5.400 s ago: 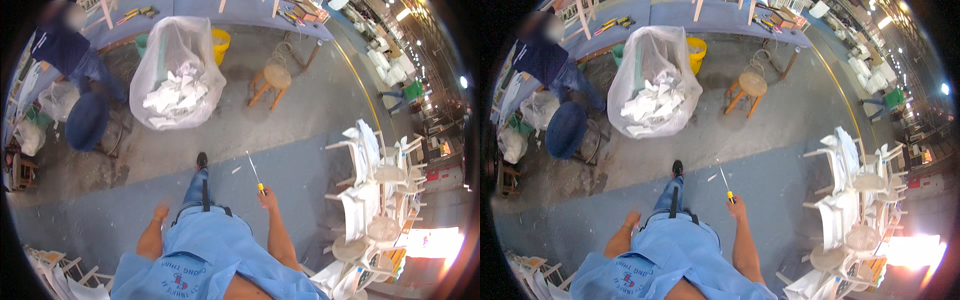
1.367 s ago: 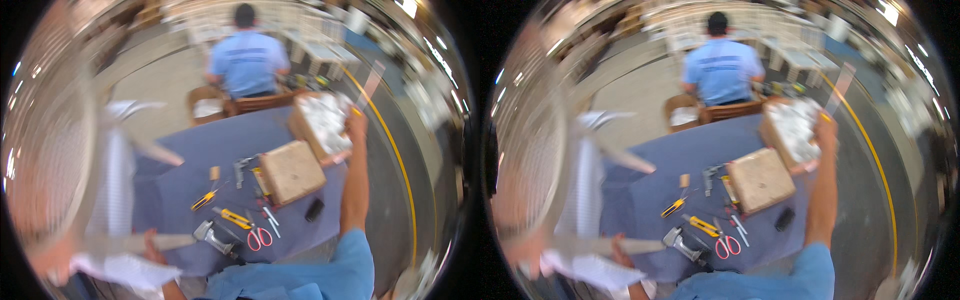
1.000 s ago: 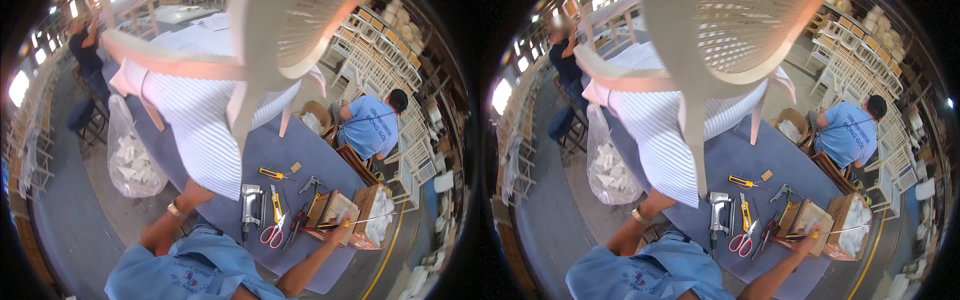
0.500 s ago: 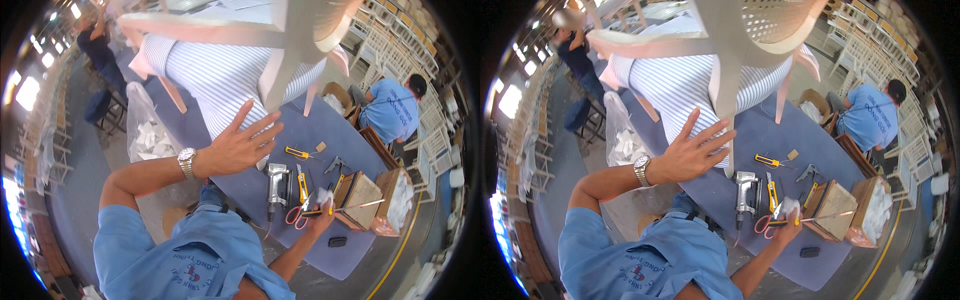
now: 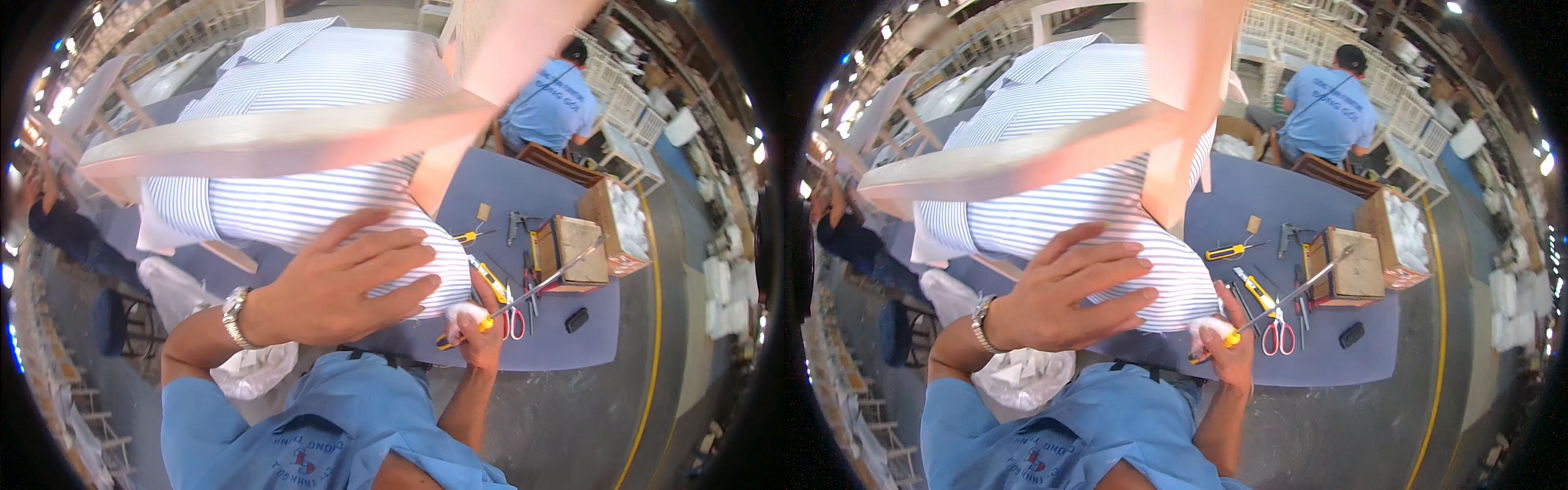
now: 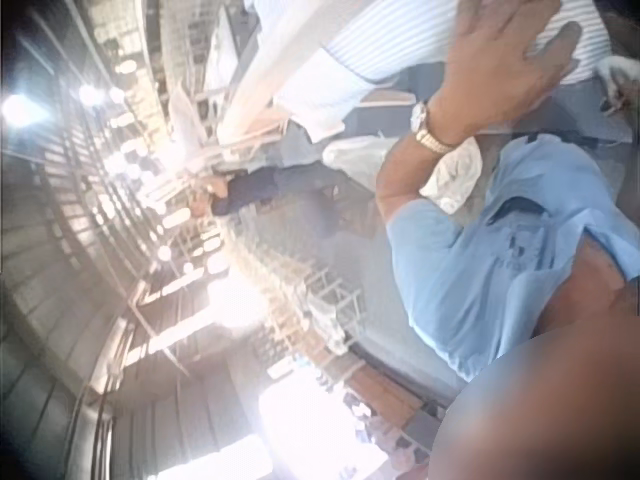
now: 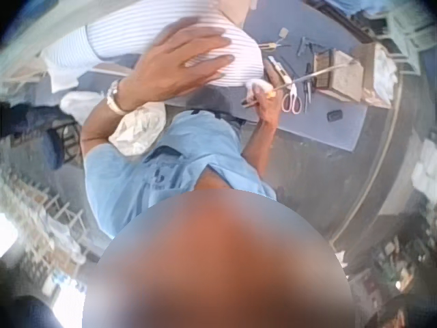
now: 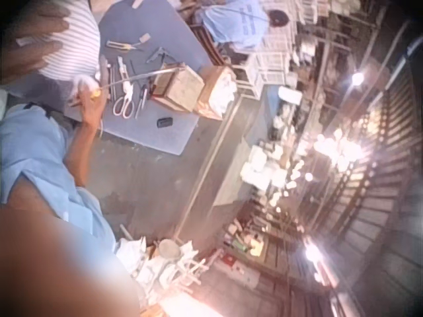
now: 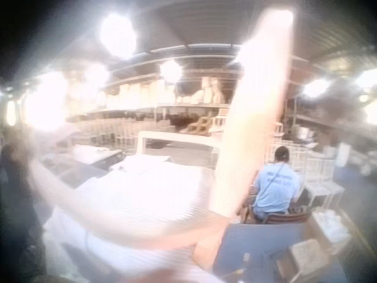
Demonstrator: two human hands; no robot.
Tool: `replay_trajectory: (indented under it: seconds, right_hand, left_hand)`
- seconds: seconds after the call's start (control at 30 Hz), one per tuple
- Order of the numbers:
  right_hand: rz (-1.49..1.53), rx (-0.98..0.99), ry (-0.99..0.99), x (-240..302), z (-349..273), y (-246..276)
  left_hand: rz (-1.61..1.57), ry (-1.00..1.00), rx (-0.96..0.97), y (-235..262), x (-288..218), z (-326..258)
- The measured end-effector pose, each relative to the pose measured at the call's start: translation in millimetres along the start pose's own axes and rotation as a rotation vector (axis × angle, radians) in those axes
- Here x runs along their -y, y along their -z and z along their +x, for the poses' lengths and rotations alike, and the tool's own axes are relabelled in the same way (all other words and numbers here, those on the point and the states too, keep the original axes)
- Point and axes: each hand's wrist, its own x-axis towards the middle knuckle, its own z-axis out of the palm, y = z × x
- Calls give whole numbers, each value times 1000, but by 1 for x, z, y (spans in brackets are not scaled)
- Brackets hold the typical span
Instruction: The person is reupholstering a white plastic chair with striped fabric. They stretch the fabric over the seat, use a staple gun to secure it, and trim excess material with a utility knife. The person retrieves a screwdriver from a locker and returns to continue securing the fabric.
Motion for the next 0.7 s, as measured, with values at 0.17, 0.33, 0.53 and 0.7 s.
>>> replay_trajectory:
  seconds: [0.17,0.33,0.53,0.7]
  right_hand:
    - [-50,-334,83,-11,-2,-47]
    - [-130,-407,110,4,-33,-73]
    - [142,-153,430,56,-19,-130]
    - [-356,-169,555,92,4,-181]
  left_hand:
    - [14,96,-104,27,51,-40]
    - [-330,223,37,15,85,-50]
    - [-254,-33,19,4,52,-39]
    - [-200,168,-55,-3,32,-19]
